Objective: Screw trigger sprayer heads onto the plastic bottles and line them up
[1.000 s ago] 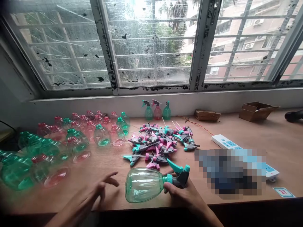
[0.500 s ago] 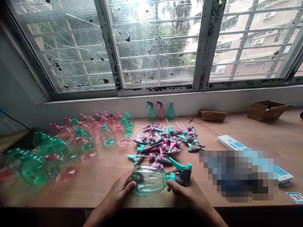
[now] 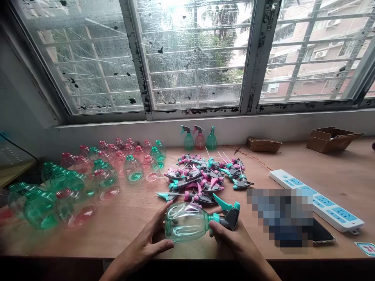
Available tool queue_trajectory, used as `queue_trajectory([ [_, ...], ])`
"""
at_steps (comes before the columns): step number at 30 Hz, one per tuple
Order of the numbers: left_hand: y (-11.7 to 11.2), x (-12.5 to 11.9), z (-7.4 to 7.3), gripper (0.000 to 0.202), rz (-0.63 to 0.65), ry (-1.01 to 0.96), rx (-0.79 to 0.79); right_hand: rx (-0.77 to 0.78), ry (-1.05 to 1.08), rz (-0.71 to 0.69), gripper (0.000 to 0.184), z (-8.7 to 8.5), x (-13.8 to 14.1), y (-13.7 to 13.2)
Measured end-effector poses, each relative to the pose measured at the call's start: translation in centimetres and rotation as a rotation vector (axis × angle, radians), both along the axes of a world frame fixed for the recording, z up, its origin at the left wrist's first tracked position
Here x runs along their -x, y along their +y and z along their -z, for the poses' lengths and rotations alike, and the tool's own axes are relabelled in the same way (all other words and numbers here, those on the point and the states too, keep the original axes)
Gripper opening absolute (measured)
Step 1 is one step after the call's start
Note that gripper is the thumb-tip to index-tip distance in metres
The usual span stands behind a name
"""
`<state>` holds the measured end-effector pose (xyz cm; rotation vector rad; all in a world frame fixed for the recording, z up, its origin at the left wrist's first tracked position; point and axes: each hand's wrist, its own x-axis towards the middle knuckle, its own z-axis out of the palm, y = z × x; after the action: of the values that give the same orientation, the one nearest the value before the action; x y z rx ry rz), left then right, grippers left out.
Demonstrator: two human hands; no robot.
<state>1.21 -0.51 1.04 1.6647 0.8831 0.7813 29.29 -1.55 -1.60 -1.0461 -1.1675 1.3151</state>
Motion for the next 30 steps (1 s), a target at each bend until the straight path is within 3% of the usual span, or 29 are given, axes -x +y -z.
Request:
queue_trajectory([
  [8,-0.23,-0.18,0.7,0.106,-0.104,0.057,-0.018,-0.002,0.058,-0.005,0.044,0.2,-0.03,0.29],
  [19,-0.21,-0.47,-0.23,0.095,-0.071,0.129,-0.064,-0.003,0.07,-0.007,0.051,0.46,0.01,0.38],
  [25,0.01,-0.45,0.29,0.09,0.046,-0.028,-0.013,0.011,0.087,-0.009,0.052,0.36,0.07,0.26],
  [30,-0.26,-0.48,-0.09,0.103,0.008,-0.037,0.026,0.011,0.074,0.001,0.049,0.59,0.0,0.2],
])
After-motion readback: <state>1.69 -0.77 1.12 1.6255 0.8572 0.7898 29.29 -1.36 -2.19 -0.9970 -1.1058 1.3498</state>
